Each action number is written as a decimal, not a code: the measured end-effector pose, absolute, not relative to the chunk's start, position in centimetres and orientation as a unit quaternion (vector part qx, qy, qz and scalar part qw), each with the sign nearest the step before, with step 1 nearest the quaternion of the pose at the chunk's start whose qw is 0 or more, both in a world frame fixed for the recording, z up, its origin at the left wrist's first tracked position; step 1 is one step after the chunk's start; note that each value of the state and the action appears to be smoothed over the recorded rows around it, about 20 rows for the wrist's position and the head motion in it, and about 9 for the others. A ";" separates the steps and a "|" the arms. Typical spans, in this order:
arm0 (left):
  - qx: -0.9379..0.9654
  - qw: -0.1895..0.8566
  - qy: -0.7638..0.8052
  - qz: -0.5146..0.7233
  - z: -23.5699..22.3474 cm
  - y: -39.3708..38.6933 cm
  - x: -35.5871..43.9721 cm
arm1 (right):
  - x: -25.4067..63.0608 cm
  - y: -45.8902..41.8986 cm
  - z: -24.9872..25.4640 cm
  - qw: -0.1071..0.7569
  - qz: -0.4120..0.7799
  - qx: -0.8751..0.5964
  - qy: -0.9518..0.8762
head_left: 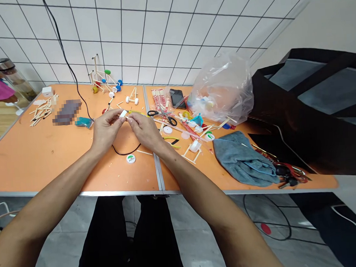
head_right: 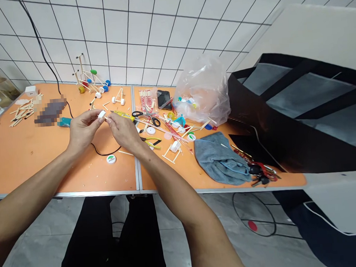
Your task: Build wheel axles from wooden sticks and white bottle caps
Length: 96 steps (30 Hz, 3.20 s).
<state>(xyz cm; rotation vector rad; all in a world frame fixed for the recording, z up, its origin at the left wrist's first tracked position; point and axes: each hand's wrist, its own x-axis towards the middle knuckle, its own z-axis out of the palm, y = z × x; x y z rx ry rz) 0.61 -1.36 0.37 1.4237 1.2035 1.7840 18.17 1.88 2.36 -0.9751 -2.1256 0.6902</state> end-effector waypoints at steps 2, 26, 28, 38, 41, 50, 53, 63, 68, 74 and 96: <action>0.536 0.268 0.444 0.666 0.1 -1.1 0.5 | 18.2 1.8 2.4 0.360 0.270 -0.374 -0.811; 0.640 0.130 0.442 0.615 0.0 -1.4 0.2 | 18.4 2.2 1.8 0.399 0.360 -0.328 -0.777; 0.642 0.135 0.440 0.614 0.1 -1.5 0.1 | 18.5 2.2 1.8 0.403 0.326 -0.336 -0.786; 0.650 0.170 0.429 0.604 0.3 -1.7 -0.2 | 18.8 2.5 2.3 0.373 0.304 -0.353 -0.802; 0.650 0.184 0.428 0.601 0.5 -1.8 -0.3 | 18.9 2.7 2.5 0.357 0.306 -0.355 -0.808; 0.593 0.271 0.445 0.614 0.4 -1.2 0.1 | 18.6 2.5 2.5 0.347 0.286 -0.370 -0.813; 0.562 0.307 0.444 0.626 0.0 -0.8 0.0 | 18.4 2.3 2.2 0.343 0.241 -0.376 -0.826; 0.587 0.223 0.449 0.636 -0.6 -1.0 0.3 | 18.7 2.2 2.0 0.391 0.291 -0.381 -0.786; 0.588 0.212 0.450 0.638 -0.4 -1.3 0.3 | 18.4 1.9 2.2 0.391 0.317 -0.371 -0.780; 0.574 0.235 0.455 0.638 -0.5 -1.2 0.0 | 18.0 1.8 2.2 0.403 0.307 -0.368 -0.780; 0.573 0.269 0.448 0.631 -0.4 -0.4 -0.2 | 18.1 2.4 2.5 0.362 0.428 -0.378 -0.737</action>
